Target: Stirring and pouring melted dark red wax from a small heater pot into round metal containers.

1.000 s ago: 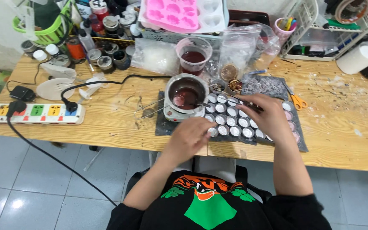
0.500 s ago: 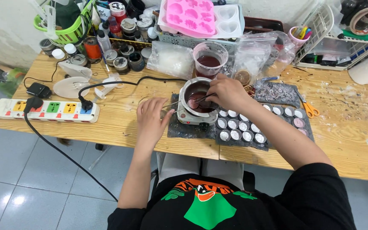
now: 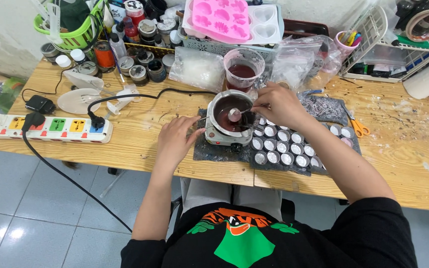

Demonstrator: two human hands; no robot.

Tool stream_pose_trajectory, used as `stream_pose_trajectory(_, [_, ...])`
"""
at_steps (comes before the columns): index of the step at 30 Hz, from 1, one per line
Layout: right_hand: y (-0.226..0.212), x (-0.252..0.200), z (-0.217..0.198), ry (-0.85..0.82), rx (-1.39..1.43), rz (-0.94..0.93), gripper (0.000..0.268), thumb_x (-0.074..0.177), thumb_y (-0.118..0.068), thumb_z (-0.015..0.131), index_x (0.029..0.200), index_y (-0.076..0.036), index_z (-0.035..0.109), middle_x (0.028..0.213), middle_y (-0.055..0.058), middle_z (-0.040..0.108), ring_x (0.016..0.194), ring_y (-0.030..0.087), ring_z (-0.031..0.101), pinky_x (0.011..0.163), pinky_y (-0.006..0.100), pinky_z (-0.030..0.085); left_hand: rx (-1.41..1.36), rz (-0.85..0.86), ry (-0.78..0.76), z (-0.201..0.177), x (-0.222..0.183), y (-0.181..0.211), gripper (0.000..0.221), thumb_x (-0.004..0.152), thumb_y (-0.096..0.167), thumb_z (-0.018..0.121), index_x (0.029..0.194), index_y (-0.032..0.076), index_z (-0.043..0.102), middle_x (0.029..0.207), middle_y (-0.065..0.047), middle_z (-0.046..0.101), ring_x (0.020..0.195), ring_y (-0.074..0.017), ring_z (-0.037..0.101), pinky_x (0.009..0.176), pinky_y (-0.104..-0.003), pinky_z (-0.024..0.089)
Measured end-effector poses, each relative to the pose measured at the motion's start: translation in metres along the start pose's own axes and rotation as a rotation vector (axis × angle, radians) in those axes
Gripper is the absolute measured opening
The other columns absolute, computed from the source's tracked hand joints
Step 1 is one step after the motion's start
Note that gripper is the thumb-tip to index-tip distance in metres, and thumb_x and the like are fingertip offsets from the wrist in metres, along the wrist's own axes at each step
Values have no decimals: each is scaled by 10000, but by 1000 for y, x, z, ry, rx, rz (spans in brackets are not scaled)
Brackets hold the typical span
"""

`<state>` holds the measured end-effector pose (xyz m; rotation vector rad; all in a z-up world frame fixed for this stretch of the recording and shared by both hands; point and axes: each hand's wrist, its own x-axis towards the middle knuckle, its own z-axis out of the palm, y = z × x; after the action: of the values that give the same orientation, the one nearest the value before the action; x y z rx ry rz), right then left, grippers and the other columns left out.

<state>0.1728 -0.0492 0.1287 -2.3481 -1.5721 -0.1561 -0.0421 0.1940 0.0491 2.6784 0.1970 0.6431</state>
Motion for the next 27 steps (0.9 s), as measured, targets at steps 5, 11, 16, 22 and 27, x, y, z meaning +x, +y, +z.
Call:
stream_pose_trajectory(5, [1, -4, -5, -49, -1, -2, 150, 806, -213, 805, 848, -68, 803, 823, 36, 689, 916, 260, 620, 767, 437, 531, -39, -36, -31, -5, 0, 4, 448, 935, 449, 680, 1269, 152, 701, 1008, -24, 709, 967, -220, 664, 848, -388, 495])
stream_pose_trajectory(11, [-4, -1, -24, -92, -76, 21, 145, 802, -221, 791, 856, -87, 805, 884, 28, 711, 969, 264, 629, 812, 433, 541, -65, -55, -46, -5, 0, 4, 456, 930, 450, 681, 1276, 154, 701, 984, -19, 706, 931, -206, 668, 834, -382, 499])
stream_pose_trajectory(16, [-14, 8, -29, -199, -158, 75, 186, 795, -288, 792, 879, -125, 814, 939, 23, 723, 1025, 266, 633, 824, 436, 542, -80, -70, -58, -7, 2, 6, 458, 930, 449, 681, 1285, 161, 702, 978, -20, 710, 921, -208, 668, 823, -384, 500])
stream_pose_trajectory(22, [-9, 30, 8, -112, -219, 77, 245, 831, -349, 793, 914, -119, 806, 963, 34, 722, 1075, 275, 640, 811, 450, 559, -86, -90, -71, -9, 0, 8, 457, 929, 447, 678, 1284, 160, 697, 985, -21, 710, 911, -196, 673, 831, -379, 505])
stream_pose_trajectory(27, [-6, 35, 29, -99, -264, 17, 235, 805, -316, 807, 862, -89, 789, 933, 39, 704, 1023, 272, 658, 765, 434, 566, -73, -70, -57, -9, 1, 9, 442, 933, 437, 682, 1266, 148, 705, 987, -27, 712, 922, -202, 672, 824, -382, 506])
